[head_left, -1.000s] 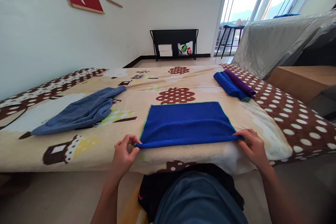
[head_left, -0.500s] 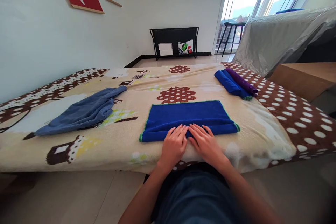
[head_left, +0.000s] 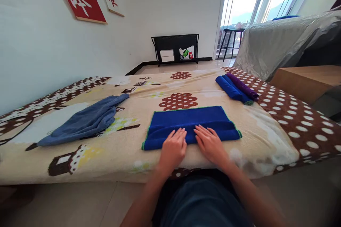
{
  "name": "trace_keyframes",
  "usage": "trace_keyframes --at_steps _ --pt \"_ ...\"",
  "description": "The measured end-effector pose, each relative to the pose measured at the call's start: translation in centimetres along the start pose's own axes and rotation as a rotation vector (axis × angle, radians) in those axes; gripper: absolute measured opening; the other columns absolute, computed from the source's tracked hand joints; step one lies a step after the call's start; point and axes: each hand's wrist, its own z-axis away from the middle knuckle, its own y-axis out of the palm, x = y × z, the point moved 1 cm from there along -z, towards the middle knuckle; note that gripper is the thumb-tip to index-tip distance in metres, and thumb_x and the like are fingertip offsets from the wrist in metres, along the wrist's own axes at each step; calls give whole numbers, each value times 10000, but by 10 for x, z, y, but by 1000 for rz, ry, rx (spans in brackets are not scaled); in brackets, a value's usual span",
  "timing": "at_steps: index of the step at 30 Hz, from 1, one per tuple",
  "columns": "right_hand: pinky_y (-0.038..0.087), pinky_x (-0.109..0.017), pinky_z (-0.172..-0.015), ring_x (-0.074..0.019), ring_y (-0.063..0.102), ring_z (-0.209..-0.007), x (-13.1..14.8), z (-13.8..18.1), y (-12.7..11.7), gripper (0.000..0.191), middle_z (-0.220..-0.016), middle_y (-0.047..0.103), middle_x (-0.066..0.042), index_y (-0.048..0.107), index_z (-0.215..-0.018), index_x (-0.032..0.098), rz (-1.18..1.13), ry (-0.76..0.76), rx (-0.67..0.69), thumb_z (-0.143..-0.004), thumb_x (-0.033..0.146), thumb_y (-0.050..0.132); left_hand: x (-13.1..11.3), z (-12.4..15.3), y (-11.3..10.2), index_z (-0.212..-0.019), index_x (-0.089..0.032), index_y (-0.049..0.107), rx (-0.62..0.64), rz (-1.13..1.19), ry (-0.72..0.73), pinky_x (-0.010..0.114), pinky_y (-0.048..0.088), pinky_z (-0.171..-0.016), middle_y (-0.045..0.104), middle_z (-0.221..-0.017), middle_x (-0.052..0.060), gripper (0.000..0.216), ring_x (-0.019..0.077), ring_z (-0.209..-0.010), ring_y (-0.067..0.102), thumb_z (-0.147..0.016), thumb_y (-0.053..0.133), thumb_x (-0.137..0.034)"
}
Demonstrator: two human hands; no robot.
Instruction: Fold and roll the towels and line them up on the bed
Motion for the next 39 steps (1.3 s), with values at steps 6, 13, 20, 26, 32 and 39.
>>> trace_keyframes --at_steps 6,13,20,26,32,39 --pt "364 -462 -1091 -241 539 -1333 -52 4 -9 428 -1403 596 -88 640 -1297 191 136 179 -54 -1058 370 333 41 12 0 -1313 -191 648 -45 -112 -246 493 449 -1083 627 -1377 88 414 280 -1320 563 -1012 385 -301" --pt "211 -559 -1162 -281 521 -1347 -60 13 -19 423 -1363 624 -109 648 -1276 186 200 214 -157 -1052 357 333 62 26 -15 -1328 -178 635 -103 -175 -230 550 335 -1155 613 -1395 101 422 304 -1359 519 -998 389 -269" --pt "326 -453 -1157 -205 442 -1420 -3 -36 11 454 -1502 494 -66 551 -1415 211 24 126 165 -1049 326 309 -4 -37 12 -1474 -166 486 210 -11 -115 466 347 -1191 442 -1548 80 491 217 -1455 400 -1024 324 -278" --pt "277 -492 -1189 -234 406 -1443 -98 -11 -25 485 -1527 465 -77 537 -1430 186 212 442 145 -1043 387 324 74 6 -15 -1497 -212 460 219 -188 -415 523 302 -1201 388 -1582 69 535 250 -1484 346 -1031 325 -437" --pt "157 -529 -1228 -256 323 -1488 -46 -28 -4 530 -1551 423 -109 496 -1463 142 155 290 185 -1041 357 259 35 -22 -8 -1531 -167 399 283 -177 -294 545 220 -1232 358 -1597 79 537 237 -1495 323 -1023 268 -284" --pt "280 -490 -1200 -253 343 -1479 -57 -56 3 565 -1574 390 -64 464 -1501 187 86 273 328 -1025 443 300 47 -42 8 -1568 -222 322 405 -59 -294 528 200 -1239 247 -1644 40 568 220 -1534 217 -1029 294 -401"
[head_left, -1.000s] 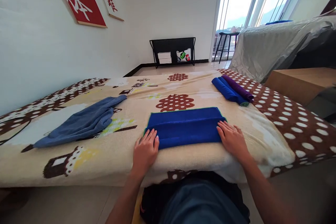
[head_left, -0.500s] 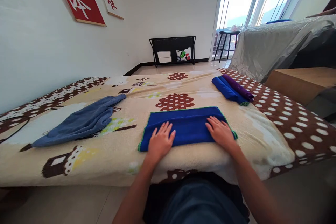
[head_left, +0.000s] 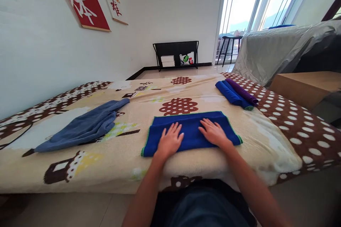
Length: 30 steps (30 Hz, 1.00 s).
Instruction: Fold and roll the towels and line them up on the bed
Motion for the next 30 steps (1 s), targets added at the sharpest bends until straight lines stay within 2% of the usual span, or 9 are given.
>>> trace_keyframes --at_steps 3,5,8,11,13,17,22,26,30 --pt "254 -558 -1187 -300 335 -1479 -54 6 -12 584 -1575 374 -150 450 -1500 117 79 209 -50 -1018 415 309 48 11 -6 -1555 -228 354 -67 -49 -199 546 208 -1229 273 -1636 59 558 243 -1528 235 -1030 287 -407" --pt "201 -558 -1203 -309 308 -1489 -64 10 -14 571 -1568 379 -179 460 -1488 95 158 268 -138 -1017 379 304 52 14 -11 -1538 -206 389 -114 -86 -220 565 170 -1234 314 -1621 81 546 255 -1524 247 -1027 283 -366" --pt "130 -533 -1226 -284 244 -1517 -26 2 -4 560 -1592 346 -155 431 -1510 112 150 80 -156 -1024 335 260 13 0 -14 -1544 -188 376 -75 -62 -26 561 120 -1245 313 -1622 79 553 241 -1528 238 -1013 277 -308" --pt "196 -441 -1229 -219 249 -1519 26 -19 9 554 -1617 311 -90 395 -1539 170 45 -127 51 -1018 329 297 -29 -25 -10 -1565 -174 324 69 23 149 460 213 -1243 286 -1634 60 582 190 -1523 251 -999 292 -308" --pt "215 -414 -1228 -192 227 -1527 36 -32 10 566 -1632 278 -55 372 -1554 205 25 -147 124 -1016 379 332 -30 -39 -7 -1572 -189 308 108 37 155 443 227 -1238 267 -1641 47 589 178 -1527 237 -1003 293 -342" --pt "159 -487 -1239 -216 155 -1546 -17 -40 -5 657 -1657 197 -51 290 -1589 224 50 1 123 -1019 551 282 28 -43 -7 -1583 -278 272 71 14 1 555 135 -1236 171 -1668 21 611 224 -1551 143 -1014 263 -500" --pt "124 -557 -1228 -291 127 -1546 -82 -34 -24 714 -1652 189 -135 263 -1595 143 108 192 95 -1017 562 263 91 -34 -18 -1583 -232 277 20 -60 -212 611 128 -1217 185 -1668 70 635 263 -1550 144 -1015 244 -514" --pt "50 -568 -1229 -310 75 -1551 -45 -47 -15 717 -1654 158 -167 254 -1594 106 105 104 96 -1019 534 274 56 -48 -25 -1572 -131 293 0 -117 -173 674 40 -1193 225 -1647 161 618 320 -1545 142 -1011 272 -388" --pt "110 -439 -1253 -209 100 -1554 14 -66 4 687 -1664 172 -46 238 -1607 234 40 -193 191 -1003 550 323 -6 -71 -15 -1601 -216 203 79 -64 88 465 166 -1243 165 -1672 40 636 188 -1550 145 -1009 276 -438"
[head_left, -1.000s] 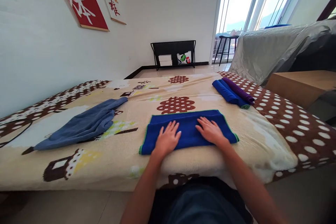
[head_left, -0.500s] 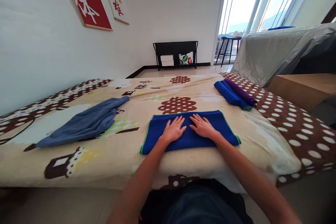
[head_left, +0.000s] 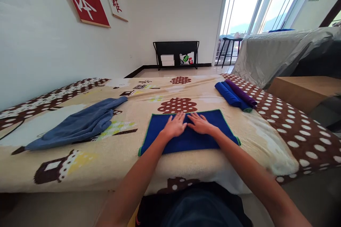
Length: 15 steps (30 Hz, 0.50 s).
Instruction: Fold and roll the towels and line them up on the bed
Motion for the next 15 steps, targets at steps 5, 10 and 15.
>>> trace_keyframes --at_steps 5,10,15 --pt "94 -424 -1259 -196 115 -1551 -29 1 0 739 -1662 172 13 254 -1595 325 -28 -117 33 -952 665 380 20 -3 14 -1605 -233 180 38 46 56 560 144 -1221 113 -1674 72 728 241 -1556 111 -987 223 -616" --pt "77 -504 -1255 -247 124 -1549 -113 31 -10 789 -1660 170 -69 240 -1607 236 -19 79 -50 -964 692 268 111 20 15 -1591 -297 236 -23 30 -166 595 113 -1214 131 -1679 56 712 266 -1553 125 -973 235 -652" --pt "71 -432 -1270 -203 125 -1548 -132 38 -6 776 -1659 183 -18 244 -1605 267 -22 86 -95 -959 697 272 141 26 20 -1588 -276 250 -55 8 -176 564 133 -1221 168 -1675 55 686 249 -1548 157 -992 221 -613"
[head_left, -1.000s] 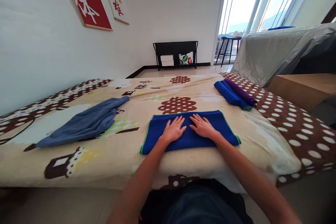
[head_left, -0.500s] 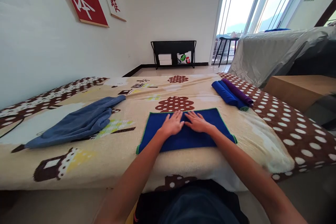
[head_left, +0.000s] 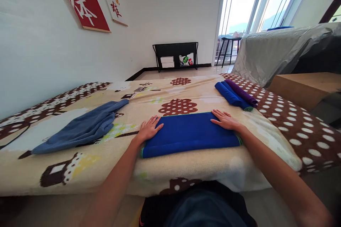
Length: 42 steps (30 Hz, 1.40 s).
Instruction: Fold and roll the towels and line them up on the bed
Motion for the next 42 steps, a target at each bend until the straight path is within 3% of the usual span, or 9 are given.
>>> trace_keyframes --at_steps 26,34,38,42 --pt "134 -428 -1259 -199 215 -1530 -6 -3 6 701 -1641 248 -20 308 -1583 276 -22 -3 -75 -988 646 286 -2 0 7 -1573 -298 293 -64 55 -5 548 104 -1230 210 -1668 38 682 238 -1541 188 -983 229 -634" --pt "215 -410 -1247 -211 302 -1500 -8 8 1 633 -1590 371 -32 432 -1526 241 -40 24 -142 -989 565 353 4 6 -2 -1546 -245 359 -106 100 -101 558 148 -1229 280 -1641 65 626 239 -1529 235 -997 283 -535" --pt "283 -427 -1219 -220 364 -1470 5 42 -12 598 -1535 454 -83 484 -1488 177 -63 95 -238 -1009 481 293 -2 34 -20 -1531 -161 381 -152 159 -72 447 259 -1226 334 -1617 83 612 208 -1504 303 -993 288 -437" --pt "326 -394 -1202 -196 415 -1438 48 104 -20 535 -1498 504 -21 533 -1449 240 -184 -64 -362 -1014 455 308 -38 99 -28 -1433 -186 525 -419 232 179 379 302 -1220 437 -1568 51 526 191 -1468 373 -985 329 -379"
